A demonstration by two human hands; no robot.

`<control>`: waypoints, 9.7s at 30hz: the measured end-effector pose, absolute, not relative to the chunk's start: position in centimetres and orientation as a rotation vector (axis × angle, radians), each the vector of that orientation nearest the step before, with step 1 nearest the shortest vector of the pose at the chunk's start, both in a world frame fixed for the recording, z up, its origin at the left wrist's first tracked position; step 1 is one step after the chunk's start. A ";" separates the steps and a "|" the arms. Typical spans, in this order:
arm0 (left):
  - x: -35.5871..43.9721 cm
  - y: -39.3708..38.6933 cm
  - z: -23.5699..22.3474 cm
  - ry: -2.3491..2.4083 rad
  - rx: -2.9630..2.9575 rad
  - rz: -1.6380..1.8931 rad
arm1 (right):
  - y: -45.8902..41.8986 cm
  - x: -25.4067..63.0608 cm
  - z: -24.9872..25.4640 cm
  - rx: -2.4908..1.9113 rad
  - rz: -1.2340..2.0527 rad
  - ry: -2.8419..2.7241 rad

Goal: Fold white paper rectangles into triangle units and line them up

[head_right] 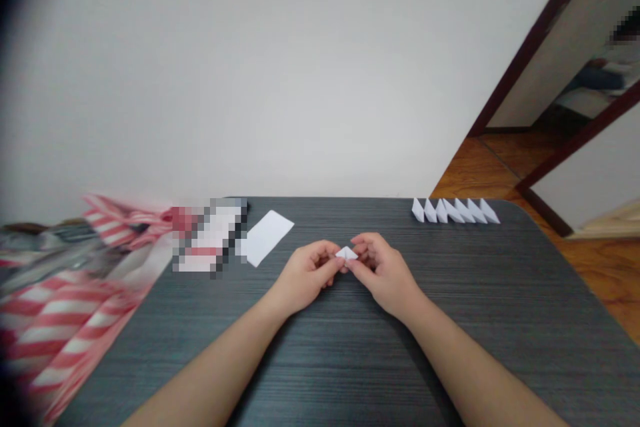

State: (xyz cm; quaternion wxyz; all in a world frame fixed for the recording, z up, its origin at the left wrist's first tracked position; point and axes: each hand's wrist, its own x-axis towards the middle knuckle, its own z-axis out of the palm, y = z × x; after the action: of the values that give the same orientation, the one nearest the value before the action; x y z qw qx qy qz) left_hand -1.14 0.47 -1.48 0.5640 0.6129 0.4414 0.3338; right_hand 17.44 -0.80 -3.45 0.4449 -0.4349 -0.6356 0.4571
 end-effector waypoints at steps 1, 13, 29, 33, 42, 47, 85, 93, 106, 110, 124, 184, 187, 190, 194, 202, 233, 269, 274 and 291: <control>-1.2 0.4 -1.5 1.042 1.453 0.781 | -0.8 17.4 -3.5 -1.096 1.145 -1.571; -1.2 0.4 -1.2 1.034 1.462 0.772 | -0.8 17.5 -1.4 -1.327 0.964 -1.917; -1.4 0.3 -1.1 1.074 1.563 0.796 | -1.0 17.1 -1.7 -1.304 1.115 -1.835; -1.4 0.3 -1.2 1.071 1.577 0.795 | -0.9 17.1 -1.6 -1.307 1.122 -1.859; -1.2 0.4 -1.2 1.025 1.613 0.898 | -1.0 17.3 -0.7 -1.326 1.085 -1.884; -1.2 0.5 -1.4 1.028 1.653 0.919 | -1.0 17.3 -0.9 -1.326 1.115 -1.897; -1.3 0.4 -0.9 1.101 1.765 0.865 | -0.9 17.4 -0.5 -1.262 0.957 -1.892; -1.3 0.4 -0.8 1.084 1.880 0.878 | -0.8 17.4 -1.2 -1.271 0.881 -1.871; -1.3 0.4 -0.6 1.040 1.865 0.898 | -0.9 17.4 -1.1 -1.240 0.843 -1.888; -1.2 0.3 -0.6 1.047 1.846 0.922 | -1.0 17.2 -1.1 -1.242 0.889 -1.863; -1.2 0.8 -1.9 1.127 1.349 1.024 | -0.9 17.7 -2.0 -1.365 0.945 -1.679; -1.4 0.6 -1.6 1.011 1.374 0.992 | -1.0 17.9 -1.7 -1.037 0.517 -1.916; -1.5 0.6 -1.7 1.026 1.467 1.008 | -0.9 17.9 -1.8 -0.992 0.516 -1.951; -1.6 0.5 -1.7 1.048 1.556 0.998 | -0.9 17.8 -1.9 -0.979 0.520 -1.977; -1.5 0.4 -1.6 1.042 1.578 0.984 | -0.9 17.7 -2.1 -0.989 0.508 -1.981; -1.4 0.3 -1.2 1.037 1.512 0.969 | -0.9 17.7 -1.6 -1.015 0.533 -1.985; -1.1 0.4 -1.5 1.036 1.369 0.902 | -0.8 17.7 -1.8 -1.329 0.797 -1.872; -0.9 0.1 -1.5 0.991 1.403 0.797 | -0.9 17.6 -1.0 -1.309 1.036 -1.873; -0.9 0.2 -1.8 0.997 1.387 0.802 | -0.8 17.7 -1.0 -1.317 1.031 -1.858; -1.0 0.1 -1.3 1.028 1.440 0.771 | -0.8 17.6 -1.3 -1.311 1.070 -1.823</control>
State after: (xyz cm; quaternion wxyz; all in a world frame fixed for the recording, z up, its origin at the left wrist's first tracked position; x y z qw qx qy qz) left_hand -1.01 0.12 -1.29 0.5693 0.6134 0.4379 0.3284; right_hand 17.62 -0.77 -1.30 0.3212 -0.4992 -0.6941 0.4073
